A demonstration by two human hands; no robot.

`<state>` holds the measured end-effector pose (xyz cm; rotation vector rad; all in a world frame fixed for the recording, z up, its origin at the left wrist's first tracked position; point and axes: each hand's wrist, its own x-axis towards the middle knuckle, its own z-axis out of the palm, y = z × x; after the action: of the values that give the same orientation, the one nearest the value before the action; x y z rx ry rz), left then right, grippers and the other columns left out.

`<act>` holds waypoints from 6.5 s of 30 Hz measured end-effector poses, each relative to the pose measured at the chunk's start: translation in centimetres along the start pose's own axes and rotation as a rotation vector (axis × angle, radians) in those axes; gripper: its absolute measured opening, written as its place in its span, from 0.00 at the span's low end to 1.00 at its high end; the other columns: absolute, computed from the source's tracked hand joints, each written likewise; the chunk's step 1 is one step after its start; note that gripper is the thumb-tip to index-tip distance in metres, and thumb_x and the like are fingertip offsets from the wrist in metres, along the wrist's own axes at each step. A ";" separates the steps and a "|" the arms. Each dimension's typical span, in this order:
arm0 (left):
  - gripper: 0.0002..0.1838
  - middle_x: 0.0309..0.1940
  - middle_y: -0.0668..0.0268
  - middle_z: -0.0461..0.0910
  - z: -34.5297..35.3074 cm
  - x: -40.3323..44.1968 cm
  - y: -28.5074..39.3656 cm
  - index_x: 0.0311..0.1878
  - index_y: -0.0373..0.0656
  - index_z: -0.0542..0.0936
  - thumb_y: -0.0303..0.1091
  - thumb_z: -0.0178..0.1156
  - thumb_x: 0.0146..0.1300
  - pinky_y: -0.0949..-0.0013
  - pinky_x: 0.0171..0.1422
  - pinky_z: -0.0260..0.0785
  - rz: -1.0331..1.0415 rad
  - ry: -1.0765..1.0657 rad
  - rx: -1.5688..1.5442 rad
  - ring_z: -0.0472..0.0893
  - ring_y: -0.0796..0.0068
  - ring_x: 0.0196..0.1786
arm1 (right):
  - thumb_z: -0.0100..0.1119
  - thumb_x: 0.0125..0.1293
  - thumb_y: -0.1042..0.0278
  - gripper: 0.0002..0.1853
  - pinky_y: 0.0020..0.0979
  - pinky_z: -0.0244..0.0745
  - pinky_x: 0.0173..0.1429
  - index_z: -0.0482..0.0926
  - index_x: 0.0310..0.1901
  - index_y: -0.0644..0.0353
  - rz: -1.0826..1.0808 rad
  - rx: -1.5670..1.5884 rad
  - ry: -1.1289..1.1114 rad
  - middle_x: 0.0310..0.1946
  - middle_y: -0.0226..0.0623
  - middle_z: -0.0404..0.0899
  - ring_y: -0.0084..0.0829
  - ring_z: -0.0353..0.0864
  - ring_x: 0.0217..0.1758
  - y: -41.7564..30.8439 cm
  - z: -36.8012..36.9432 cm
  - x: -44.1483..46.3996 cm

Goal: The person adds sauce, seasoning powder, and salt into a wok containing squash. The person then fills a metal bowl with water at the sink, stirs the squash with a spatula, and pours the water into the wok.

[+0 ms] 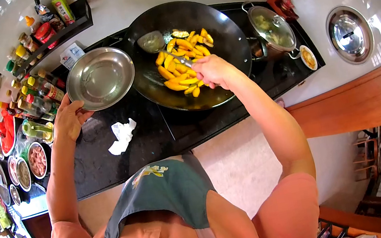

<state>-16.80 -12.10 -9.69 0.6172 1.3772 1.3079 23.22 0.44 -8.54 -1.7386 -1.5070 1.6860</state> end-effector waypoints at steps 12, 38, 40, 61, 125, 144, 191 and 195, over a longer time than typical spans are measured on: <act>0.31 0.45 0.61 0.85 -4.4 -3.6 -1.4 0.74 0.45 0.66 0.22 0.53 0.66 0.70 0.42 0.85 0.024 0.076 -0.016 0.87 0.73 0.38 | 0.52 0.73 0.59 0.14 0.58 0.78 0.48 0.82 0.49 0.59 -0.201 -1.098 0.755 0.36 0.54 0.85 0.58 0.84 0.45 5.8 -6.7 -2.6; 0.32 0.47 0.62 0.83 -15.4 -12.9 -19.3 0.74 0.46 0.65 0.21 0.52 0.66 0.71 0.43 0.85 -0.067 0.331 -0.210 0.87 0.73 0.43 | 0.55 0.72 0.48 0.18 0.47 0.79 0.55 0.84 0.57 0.40 -0.291 -1.441 0.350 0.45 0.44 0.86 0.49 0.85 0.50 -7.3 -1.9 -5.4; 0.32 0.50 0.60 0.81 -15.7 -13.5 -19.8 0.74 0.46 0.65 0.21 0.52 0.66 0.70 0.46 0.84 -0.070 0.354 -0.227 0.87 0.71 0.46 | 0.57 0.71 0.50 0.18 0.44 0.80 0.52 0.85 0.56 0.46 -0.337 -1.521 0.215 0.43 0.45 0.87 0.47 0.86 0.46 -9.3 -5.2 -7.6; 0.29 0.56 0.58 0.80 -18.9 -12.7 -24.1 0.73 0.44 0.65 0.20 0.49 0.69 0.61 0.54 0.86 0.001 0.393 -0.339 0.86 0.64 0.53 | 0.58 0.75 0.54 0.14 0.23 0.56 0.17 0.80 0.48 0.56 0.334 -0.836 0.096 0.22 0.26 0.75 0.15 0.63 0.16 -11.1 -8.7 -7.3; 0.22 0.51 0.65 0.83 -22.8 -11.4 -25.7 0.66 0.45 0.73 0.31 0.60 0.69 0.68 0.49 0.82 -0.090 0.347 -0.402 0.87 0.70 0.49 | 0.51 0.79 0.47 0.17 0.22 0.50 0.14 0.79 0.56 0.48 0.306 -0.501 0.019 0.17 0.21 0.66 0.14 0.56 0.12 -5.7 -10.0 -8.3; 0.23 0.52 0.63 0.83 -23.3 -11.2 -26.1 0.68 0.42 0.71 0.29 0.58 0.71 0.68 0.46 0.84 -0.089 0.340 -0.414 0.88 0.69 0.47 | 0.62 0.67 0.50 0.15 0.43 0.80 0.56 0.87 0.53 0.38 -0.302 -1.386 0.378 0.43 0.40 0.87 0.46 0.86 0.49 -4.3 -4.4 -4.3; 0.21 0.50 0.65 0.84 -22.8 -11.3 -25.6 0.65 0.45 0.73 0.30 0.59 0.69 0.68 0.46 0.84 -0.085 0.360 -0.396 0.87 0.71 0.47 | 0.65 0.61 0.57 0.12 0.36 0.79 0.39 0.90 0.39 0.55 0.183 -1.351 0.068 0.23 0.37 0.84 0.30 0.82 0.26 -7.1 -11.3 -8.9; 0.21 0.50 0.65 0.84 -22.4 -11.4 -25.5 0.65 0.45 0.73 0.30 0.59 0.70 0.69 0.46 0.84 -0.077 0.360 -0.403 0.87 0.70 0.47 | 0.65 0.64 0.55 0.14 0.44 0.79 0.48 0.88 0.41 0.55 -0.264 -1.232 0.292 0.32 0.44 0.87 0.45 0.87 0.38 -0.7 -9.0 -2.2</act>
<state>-26.63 -36.91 -33.57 0.0547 1.3474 1.6288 31.07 2.95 -4.29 -1.9300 -2.6896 0.2230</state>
